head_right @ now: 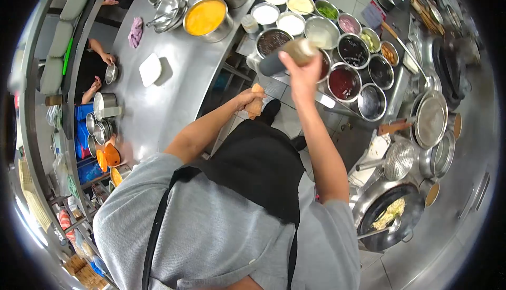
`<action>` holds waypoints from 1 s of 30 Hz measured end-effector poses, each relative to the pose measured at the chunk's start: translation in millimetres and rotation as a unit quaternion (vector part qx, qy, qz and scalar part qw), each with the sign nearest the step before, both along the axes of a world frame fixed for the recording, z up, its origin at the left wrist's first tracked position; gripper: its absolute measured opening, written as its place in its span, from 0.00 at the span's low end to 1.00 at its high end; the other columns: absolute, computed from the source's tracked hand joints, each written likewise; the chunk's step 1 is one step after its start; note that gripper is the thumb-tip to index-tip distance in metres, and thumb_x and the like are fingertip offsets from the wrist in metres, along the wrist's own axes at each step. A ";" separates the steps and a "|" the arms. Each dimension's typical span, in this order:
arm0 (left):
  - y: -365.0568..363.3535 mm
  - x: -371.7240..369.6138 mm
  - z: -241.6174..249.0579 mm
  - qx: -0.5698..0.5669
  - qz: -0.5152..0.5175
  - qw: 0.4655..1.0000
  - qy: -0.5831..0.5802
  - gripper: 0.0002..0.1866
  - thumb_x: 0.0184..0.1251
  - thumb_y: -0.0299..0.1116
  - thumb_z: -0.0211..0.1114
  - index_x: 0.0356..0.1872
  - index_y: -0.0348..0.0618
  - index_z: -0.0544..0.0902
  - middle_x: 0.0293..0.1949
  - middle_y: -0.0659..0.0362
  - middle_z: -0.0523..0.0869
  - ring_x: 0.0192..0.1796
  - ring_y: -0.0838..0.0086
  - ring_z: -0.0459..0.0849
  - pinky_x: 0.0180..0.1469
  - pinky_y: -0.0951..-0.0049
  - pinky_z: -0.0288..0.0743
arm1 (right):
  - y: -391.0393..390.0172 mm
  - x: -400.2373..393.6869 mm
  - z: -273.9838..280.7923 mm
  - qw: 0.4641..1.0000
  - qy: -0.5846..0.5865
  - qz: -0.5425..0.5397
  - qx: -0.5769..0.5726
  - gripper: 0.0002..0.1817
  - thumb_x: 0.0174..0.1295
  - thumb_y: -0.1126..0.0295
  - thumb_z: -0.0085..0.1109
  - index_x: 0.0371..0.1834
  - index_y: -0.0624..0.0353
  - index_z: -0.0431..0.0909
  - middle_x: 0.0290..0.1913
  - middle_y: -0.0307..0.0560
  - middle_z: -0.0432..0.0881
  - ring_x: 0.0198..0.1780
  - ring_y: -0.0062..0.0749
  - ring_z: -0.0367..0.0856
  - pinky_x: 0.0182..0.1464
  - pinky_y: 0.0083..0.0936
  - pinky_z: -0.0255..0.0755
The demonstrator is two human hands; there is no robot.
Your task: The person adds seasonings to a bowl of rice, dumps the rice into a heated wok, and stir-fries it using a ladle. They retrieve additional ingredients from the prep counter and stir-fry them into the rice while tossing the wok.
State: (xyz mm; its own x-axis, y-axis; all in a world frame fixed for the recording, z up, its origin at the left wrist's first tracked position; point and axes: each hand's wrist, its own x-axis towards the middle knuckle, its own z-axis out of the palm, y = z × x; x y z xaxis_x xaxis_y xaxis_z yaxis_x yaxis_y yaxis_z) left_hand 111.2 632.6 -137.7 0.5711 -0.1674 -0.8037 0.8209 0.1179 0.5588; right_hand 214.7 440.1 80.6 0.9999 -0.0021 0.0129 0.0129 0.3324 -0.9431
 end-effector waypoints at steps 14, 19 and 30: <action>49.4 36.0 82.0 -0.150 -0.058 0.984 -0.078 0.25 0.65 0.35 0.71 0.58 0.41 0.69 0.40 0.56 0.83 0.43 0.68 0.86 0.46 0.66 0.83 | 124.2 73.5 -117.9 0.893 -0.177 0.124 -0.395 0.34 0.49 0.65 0.75 0.60 0.63 0.74 0.56 0.59 0.79 0.58 0.57 0.75 0.62 0.43 0.69; -16.5 61.3 105.3 -0.297 -0.067 0.952 -0.042 0.40 0.71 0.71 0.38 0.70 0.51 0.65 0.68 0.57 0.73 0.70 0.64 0.72 0.73 0.54 0.61 | 17.0 -28.2 -75.6 0.909 -0.033 -0.009 -0.416 0.28 0.58 0.61 0.69 0.56 0.69 0.73 0.58 0.62 0.75 0.58 0.60 0.75 0.59 0.43 0.70; -248.2 60.2 155.6 -0.354 -0.276 0.888 -0.101 0.23 0.78 0.47 0.55 0.64 0.43 0.72 0.60 0.56 0.81 0.61 0.67 0.82 0.61 0.59 0.78 | -186.3 -191.6 30.4 0.941 0.129 -0.297 -0.100 0.17 0.63 0.69 0.68 0.52 0.66 0.80 0.43 0.36 0.83 0.43 0.17 0.78 0.47 0.21 0.74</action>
